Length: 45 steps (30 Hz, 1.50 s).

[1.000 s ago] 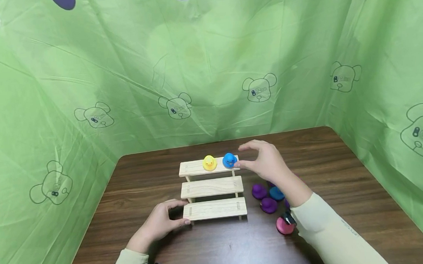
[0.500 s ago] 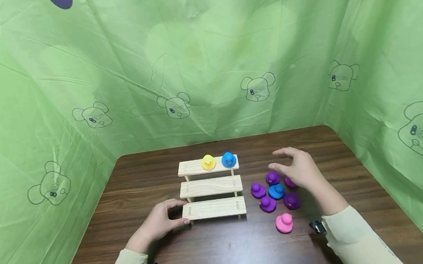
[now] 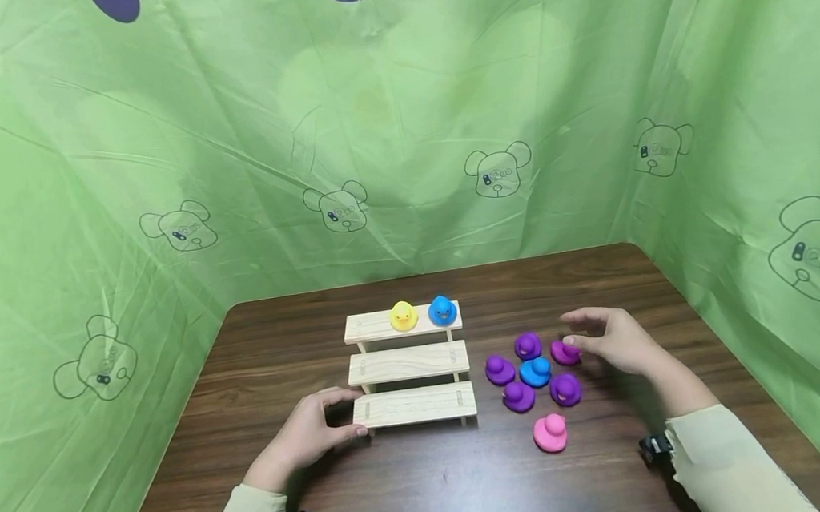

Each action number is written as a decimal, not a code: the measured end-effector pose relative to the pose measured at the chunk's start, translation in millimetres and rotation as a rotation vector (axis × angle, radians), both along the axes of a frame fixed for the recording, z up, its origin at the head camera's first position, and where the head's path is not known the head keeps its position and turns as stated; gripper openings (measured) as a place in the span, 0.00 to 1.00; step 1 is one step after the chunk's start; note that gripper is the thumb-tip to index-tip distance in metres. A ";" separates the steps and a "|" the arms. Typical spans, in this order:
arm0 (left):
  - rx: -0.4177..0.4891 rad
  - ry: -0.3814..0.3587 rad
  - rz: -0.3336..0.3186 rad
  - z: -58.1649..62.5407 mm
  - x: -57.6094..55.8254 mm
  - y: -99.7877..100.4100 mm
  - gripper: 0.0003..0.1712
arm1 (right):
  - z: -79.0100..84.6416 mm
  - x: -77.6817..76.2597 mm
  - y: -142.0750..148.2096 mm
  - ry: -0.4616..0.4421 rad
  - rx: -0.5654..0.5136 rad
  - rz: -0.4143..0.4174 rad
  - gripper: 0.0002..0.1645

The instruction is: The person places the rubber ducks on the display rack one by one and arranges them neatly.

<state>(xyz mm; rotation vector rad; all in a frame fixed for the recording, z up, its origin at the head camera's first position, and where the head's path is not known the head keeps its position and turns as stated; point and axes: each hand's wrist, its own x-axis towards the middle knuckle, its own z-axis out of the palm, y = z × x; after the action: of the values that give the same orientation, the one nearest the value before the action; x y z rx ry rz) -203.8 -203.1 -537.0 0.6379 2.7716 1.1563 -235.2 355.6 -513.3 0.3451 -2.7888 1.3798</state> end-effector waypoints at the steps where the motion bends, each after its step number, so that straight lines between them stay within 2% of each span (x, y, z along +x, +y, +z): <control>1: 0.000 0.002 -0.001 -0.3 0.0 -0.1 0.31 | -2.7 -0.7 2.9 -0.011 -0.009 0.028 0.27; 5: -0.002 0.005 0.002 -1.9 -0.1 -0.7 0.31 | -11.0 -3.3 10.9 -0.041 -0.028 0.125 0.29; 14: -0.008 0.011 -0.004 -1.2 0.1 -0.6 0.31 | -22.0 -5.1 16.4 -0.056 -0.042 0.192 0.27; 22: -0.002 0.003 0.001 -0.3 0.4 0.8 0.31 | -23.4 -5.4 16.4 -0.046 -0.014 0.189 0.26; 28: -0.004 -0.004 0.004 0.8 0.5 1.1 0.31 | -22.0 -3.5 13.5 -0.026 -0.030 0.204 0.25; 35: -0.004 0.005 -0.005 0.3 0.6 0.5 0.31 | -26.0 -5.8 14.2 -0.078 -0.061 0.189 0.24; 45: -0.004 -0.005 0.001 -1.7 -0.6 0.3 0.31 | -28.5 -5.6 14.3 -0.077 -0.030 0.162 0.24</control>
<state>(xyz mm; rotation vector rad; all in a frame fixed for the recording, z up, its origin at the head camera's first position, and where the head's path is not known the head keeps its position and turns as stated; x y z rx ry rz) -204.4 -202.8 -538.7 0.6326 2.7699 1.1507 -240.8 369.8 -541.8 0.5389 -2.8536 1.4964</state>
